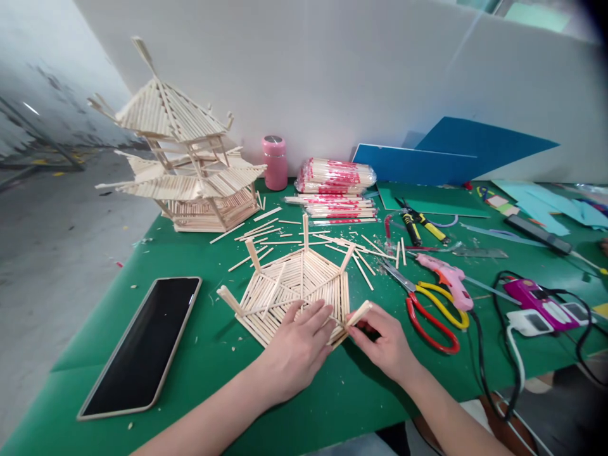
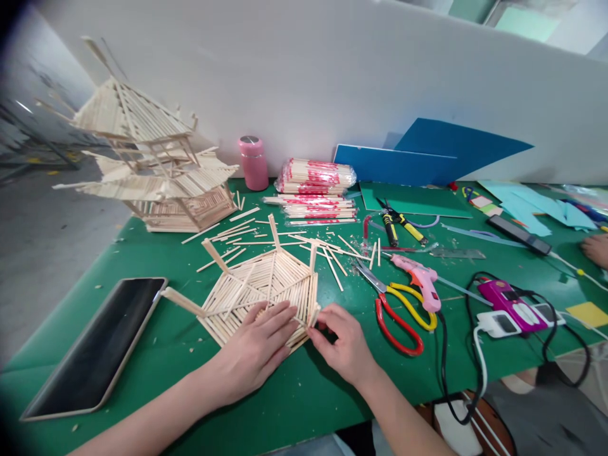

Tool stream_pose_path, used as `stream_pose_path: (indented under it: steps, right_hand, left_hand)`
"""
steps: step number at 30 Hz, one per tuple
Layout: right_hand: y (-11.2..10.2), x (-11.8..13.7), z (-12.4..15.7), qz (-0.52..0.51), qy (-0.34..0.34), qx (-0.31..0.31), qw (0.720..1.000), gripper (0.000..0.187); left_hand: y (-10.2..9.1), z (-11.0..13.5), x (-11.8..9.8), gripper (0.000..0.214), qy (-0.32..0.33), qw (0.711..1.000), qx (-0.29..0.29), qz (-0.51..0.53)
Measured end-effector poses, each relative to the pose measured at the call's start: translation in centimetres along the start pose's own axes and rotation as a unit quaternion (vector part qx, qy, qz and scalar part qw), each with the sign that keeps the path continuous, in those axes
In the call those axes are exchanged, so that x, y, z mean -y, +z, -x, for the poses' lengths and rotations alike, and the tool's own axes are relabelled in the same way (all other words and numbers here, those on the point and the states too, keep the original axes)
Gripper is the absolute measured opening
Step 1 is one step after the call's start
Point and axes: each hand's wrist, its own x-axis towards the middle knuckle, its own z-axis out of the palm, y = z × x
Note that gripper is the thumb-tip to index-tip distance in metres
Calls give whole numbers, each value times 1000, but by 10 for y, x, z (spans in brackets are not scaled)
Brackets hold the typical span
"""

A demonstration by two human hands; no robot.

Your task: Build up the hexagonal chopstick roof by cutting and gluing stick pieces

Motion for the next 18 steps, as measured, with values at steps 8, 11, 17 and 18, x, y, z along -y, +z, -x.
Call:
stream_pose_path:
  steps: [8, 11, 17, 18]
  right_hand:
    - [0, 1, 2, -7, 4, 19, 1000, 9]
    - [0, 0, 1, -10, 14, 22, 1000, 9]
    - [1, -2, 0, -15, 10, 21, 1000, 10]
    - [1, -1, 0, -15, 9, 21, 1000, 10]
  left_hand:
    - [6, 0, 1, 33, 6, 1000, 16, -21]
    - [8, 0, 2, 33, 7, 1000, 5, -24]
    - [12, 0, 4, 32, 8, 999, -16, -26]
    - [11, 0, 4, 32, 9, 999, -16, -26]
